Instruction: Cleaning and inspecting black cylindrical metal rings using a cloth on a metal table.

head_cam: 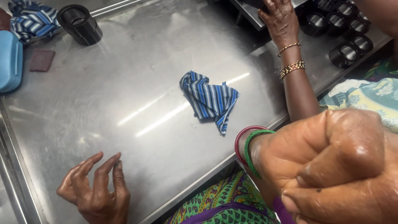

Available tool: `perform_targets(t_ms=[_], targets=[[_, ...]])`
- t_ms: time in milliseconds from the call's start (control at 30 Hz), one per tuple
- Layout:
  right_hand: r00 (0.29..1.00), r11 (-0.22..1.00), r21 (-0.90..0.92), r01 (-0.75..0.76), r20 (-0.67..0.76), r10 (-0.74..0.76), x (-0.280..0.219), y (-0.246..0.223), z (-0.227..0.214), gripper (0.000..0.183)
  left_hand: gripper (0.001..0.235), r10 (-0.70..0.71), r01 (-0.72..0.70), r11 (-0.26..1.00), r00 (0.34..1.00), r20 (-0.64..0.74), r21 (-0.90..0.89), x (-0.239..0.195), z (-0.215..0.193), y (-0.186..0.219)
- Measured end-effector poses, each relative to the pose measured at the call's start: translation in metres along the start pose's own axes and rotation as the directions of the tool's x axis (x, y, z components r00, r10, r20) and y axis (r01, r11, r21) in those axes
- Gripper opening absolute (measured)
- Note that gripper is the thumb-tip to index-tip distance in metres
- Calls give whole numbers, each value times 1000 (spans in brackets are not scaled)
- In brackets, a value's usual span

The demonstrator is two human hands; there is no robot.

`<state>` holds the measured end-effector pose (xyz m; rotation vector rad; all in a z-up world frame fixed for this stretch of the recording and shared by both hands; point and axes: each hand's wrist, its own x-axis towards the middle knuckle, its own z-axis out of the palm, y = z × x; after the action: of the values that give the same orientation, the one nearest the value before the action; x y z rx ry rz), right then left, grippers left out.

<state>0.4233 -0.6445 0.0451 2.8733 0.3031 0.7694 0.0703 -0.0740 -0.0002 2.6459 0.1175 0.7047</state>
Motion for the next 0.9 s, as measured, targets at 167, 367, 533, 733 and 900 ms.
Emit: perform_targets(t_ms=[167,367,533,733,900], targets=[[996,988,140,65,-66,-57,-1,9,14,45,15,101,-105,986,994,-36,-133,35,-6,27],[997,955,-288,74,17,-72,-2,31,41,41,25,293,-284,948,955,47,-142,77,8,51],[999,988,-156,20,39,-14,4,21,23,47,27,423,-397,906,869,257,-147,90,37,55],[1000,995,-101,-4,10,5,4,14,19,39,19,577,-495,789,800,164,-363,39,123,19],[999,996,-86,-18,34,21,4,5,6,40,39,649,-487,757,634,420,-435,23,131,32]])
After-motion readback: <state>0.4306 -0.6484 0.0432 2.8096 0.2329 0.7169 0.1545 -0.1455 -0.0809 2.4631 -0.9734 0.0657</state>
